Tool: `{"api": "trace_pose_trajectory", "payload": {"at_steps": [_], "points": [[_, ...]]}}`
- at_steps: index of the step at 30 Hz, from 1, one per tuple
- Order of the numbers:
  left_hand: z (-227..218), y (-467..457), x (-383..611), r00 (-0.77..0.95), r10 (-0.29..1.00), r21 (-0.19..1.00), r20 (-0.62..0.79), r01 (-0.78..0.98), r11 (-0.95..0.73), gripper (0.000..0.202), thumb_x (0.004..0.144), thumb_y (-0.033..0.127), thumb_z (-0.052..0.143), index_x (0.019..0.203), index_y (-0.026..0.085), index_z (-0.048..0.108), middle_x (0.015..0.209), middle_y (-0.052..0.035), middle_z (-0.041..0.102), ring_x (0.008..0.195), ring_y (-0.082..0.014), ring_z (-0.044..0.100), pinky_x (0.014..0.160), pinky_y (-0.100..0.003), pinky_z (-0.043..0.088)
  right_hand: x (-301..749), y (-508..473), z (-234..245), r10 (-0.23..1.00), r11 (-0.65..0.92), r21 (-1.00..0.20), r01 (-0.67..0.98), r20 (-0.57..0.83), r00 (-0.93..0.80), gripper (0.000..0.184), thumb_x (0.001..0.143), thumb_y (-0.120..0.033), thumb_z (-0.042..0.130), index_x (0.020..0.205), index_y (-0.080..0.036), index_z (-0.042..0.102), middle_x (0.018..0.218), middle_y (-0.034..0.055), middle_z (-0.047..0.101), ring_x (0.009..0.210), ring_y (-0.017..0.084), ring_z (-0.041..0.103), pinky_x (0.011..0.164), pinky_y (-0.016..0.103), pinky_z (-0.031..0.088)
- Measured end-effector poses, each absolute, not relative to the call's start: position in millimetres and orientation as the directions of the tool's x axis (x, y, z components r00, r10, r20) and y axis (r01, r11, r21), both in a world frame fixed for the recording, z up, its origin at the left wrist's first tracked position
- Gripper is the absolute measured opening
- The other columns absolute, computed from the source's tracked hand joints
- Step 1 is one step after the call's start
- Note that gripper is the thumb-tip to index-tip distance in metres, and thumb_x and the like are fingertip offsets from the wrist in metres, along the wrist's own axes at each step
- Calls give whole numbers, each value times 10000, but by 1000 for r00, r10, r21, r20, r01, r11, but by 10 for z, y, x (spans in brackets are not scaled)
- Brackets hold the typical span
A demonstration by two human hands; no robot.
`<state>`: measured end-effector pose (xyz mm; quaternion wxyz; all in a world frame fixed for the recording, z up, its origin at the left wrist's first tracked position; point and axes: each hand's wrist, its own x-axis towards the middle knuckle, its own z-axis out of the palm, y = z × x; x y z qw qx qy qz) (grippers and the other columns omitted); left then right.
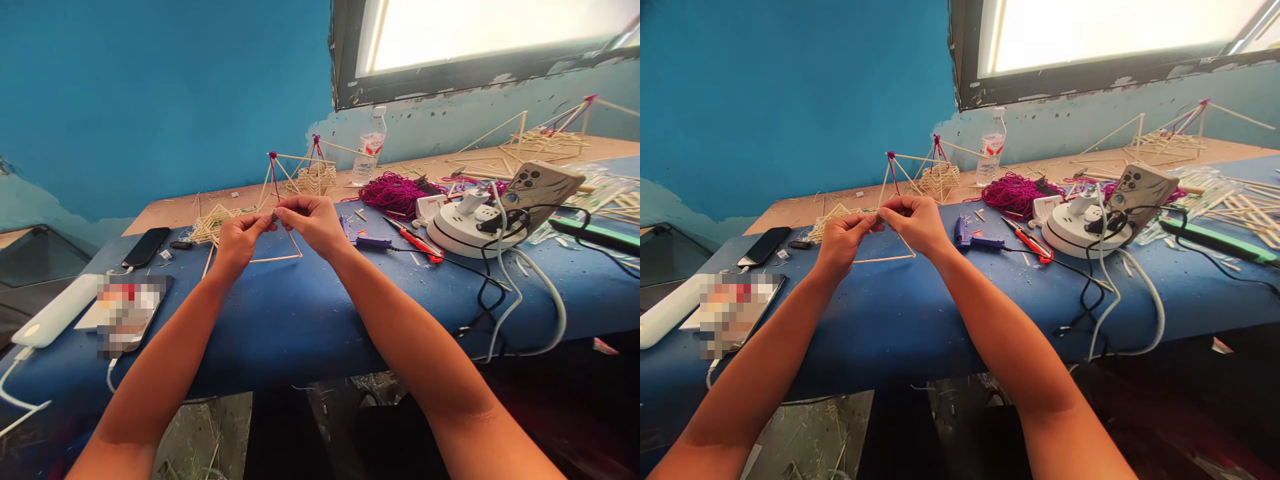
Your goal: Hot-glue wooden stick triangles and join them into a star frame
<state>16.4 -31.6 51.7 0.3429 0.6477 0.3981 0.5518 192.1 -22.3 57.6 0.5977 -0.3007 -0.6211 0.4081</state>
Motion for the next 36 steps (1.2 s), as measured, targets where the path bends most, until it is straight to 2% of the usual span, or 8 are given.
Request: {"api": "trace_pose_trajectory", "payload": {"at_steps": [8,14,21,31,36], "points": [[533,-338,169,81,891,880,446,144,-453,489,785,696,874,738,210,849,746,-69,787,829,-238,726,858,-373,573,1919,-223,577,867,480,-872,-95,488,-101,242,763,-404,795,799,-165,811,709,26,734,630,123,598,579,271,467],[536,-332,165,75,899,889,432,131,-438,465,775,678,885,752,214,855,811,-81,821,819,-229,719,870,-376,568,1937,-229,585,871,471,-877,-89,479,-107,238,773,-400,801,818,-166,815,729,31,745,649,133,619,604,277,500],[548,-343,163,77,905,897,418,124,-425,463,765,681,887,767,219,863,828,-92,831,843,-239,722,879,-384,568,1952,-197,569,874,461,-880,-114,473,-114,244,758,-415,799,797,-174,811,685,11,702,648,130,598,616,281,487],[550,-350,170,66,909,901,412,120,-418,464,760,677,891,768,214,866,866,-106,845,845,-245,729,851,-381,563,1986,-141,566,929,231,-920,-316,305,-210,276,629,-375,934,794,-187,819,784,8,722,728,113,615,727,276,559],[552,-352,173,72,908,899,413,127,-419,457,750,670,897,763,214,869,853,-103,839,871,-257,737,878,-391,568,2003,-141,564,933,183,-906,-381,282,-224,290,599,-333,982,793,-185,825,790,11,742,731,109,634,722,259,576]]}}
